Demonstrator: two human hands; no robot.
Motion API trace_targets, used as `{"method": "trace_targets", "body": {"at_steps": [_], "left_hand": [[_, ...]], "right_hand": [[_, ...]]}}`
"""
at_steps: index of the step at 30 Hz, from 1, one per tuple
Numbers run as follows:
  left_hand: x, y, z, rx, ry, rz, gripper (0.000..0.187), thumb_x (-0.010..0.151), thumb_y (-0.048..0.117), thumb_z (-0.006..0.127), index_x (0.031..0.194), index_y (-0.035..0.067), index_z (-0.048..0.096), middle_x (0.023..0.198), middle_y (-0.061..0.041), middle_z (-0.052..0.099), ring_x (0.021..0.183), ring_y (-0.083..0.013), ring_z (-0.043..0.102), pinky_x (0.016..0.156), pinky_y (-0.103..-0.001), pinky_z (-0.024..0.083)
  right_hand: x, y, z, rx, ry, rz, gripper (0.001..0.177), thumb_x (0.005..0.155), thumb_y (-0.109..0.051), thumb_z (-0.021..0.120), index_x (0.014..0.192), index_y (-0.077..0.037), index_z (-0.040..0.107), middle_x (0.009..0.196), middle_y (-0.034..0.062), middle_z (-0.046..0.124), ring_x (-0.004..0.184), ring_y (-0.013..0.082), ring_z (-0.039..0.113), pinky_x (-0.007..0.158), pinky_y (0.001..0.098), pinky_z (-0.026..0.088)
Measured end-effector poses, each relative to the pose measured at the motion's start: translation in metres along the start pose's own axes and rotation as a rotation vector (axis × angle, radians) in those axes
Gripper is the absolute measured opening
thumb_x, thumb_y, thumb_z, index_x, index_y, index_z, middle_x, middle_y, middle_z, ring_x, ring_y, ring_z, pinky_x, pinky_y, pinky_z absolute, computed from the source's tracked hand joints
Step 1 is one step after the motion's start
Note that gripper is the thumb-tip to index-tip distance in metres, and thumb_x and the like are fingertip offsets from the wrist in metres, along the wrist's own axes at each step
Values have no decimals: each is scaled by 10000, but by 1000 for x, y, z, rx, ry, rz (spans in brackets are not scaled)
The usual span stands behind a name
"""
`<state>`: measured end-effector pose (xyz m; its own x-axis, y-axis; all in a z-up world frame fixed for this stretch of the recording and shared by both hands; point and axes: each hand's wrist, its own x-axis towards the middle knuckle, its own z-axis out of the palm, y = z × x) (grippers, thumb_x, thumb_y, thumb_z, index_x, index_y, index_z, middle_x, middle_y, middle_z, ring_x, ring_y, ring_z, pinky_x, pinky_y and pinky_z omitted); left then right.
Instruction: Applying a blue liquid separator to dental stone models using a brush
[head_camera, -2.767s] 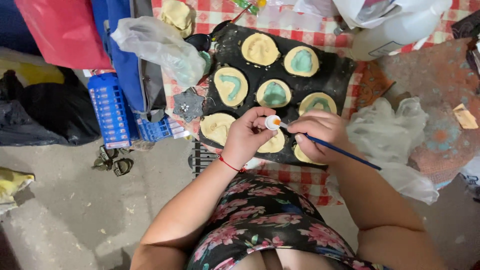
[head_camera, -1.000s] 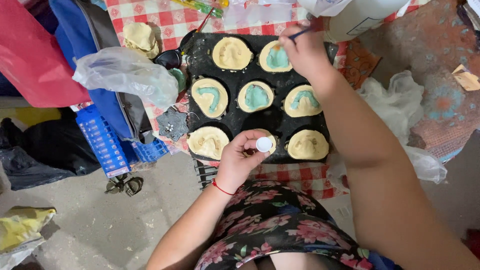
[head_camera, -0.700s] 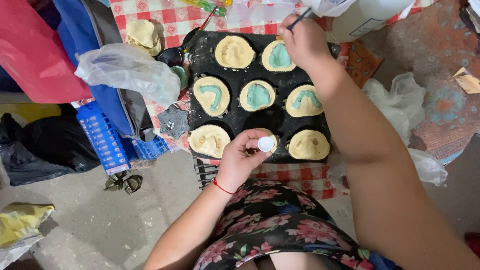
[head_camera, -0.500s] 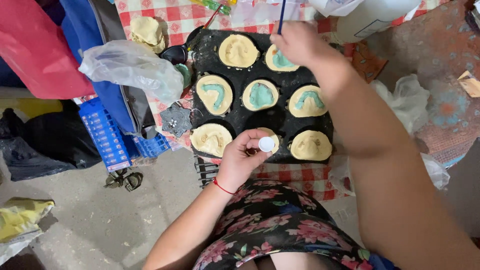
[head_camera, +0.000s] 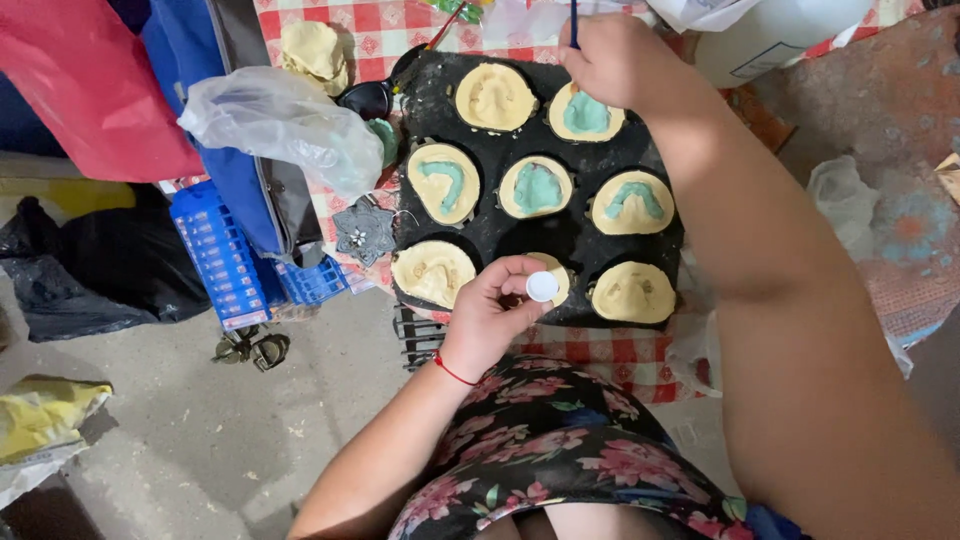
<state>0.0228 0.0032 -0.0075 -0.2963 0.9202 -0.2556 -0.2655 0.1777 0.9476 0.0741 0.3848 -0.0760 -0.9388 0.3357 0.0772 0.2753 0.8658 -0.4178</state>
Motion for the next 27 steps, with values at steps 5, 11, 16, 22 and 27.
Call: {"method": "trace_targets", "body": {"at_steps": [5, 11, 16, 22, 27], "left_hand": [[2, -4, -2, 1, -1, 14, 342, 876, -10, 801, 1166, 125, 682, 972, 24, 749, 902, -61, 646, 892, -244, 549], [3, -2, 0, -29, -14, 35, 346, 886, 7, 804, 1186, 125, 678, 1116, 3, 758, 931, -56, 654, 906, -247, 562], [8, -7, -4, -64, -14, 35, 367, 889, -23, 781, 1215, 97, 664, 1084, -18, 764, 919, -60, 657, 914, -242, 554], [16, -9, -13, 2, 119, 85, 409, 873, 40, 838, 1235, 138, 674, 878, 78, 723, 847, -9, 601, 866, -211, 538], [21, -7, -5, -88, 177, 49, 459, 823, 9, 867, 1248, 78, 708, 916, -19, 797, 842, -11, 625, 837, -211, 549]], "right_hand": [[-8, 11, 4, -74, 19, 39, 255, 1143, -191, 580, 944, -48, 650, 805, 133, 642, 782, 347, 629, 731, 466, 457], [-19, -4, -5, -8, 19, 93, 247, 1144, -166, 553, 1049, 7, 701, 823, 164, 695, 785, 368, 665, 632, 475, 475], [-32, -53, -41, -96, 80, -16, 270, 1147, -158, 566, 1021, 43, 693, 844, 228, 695, 812, 448, 673, 661, 529, 475], [-85, -140, -79, 330, 33, -101, 138, 1161, -17, 536, 1082, -6, 648, 815, 65, 562, 602, 176, 529, 497, 315, 453], [-129, -195, -73, 626, 168, -243, 206, 967, -228, 645, 952, -63, 767, 886, 134, 766, 804, 336, 735, 742, 465, 589]]}}
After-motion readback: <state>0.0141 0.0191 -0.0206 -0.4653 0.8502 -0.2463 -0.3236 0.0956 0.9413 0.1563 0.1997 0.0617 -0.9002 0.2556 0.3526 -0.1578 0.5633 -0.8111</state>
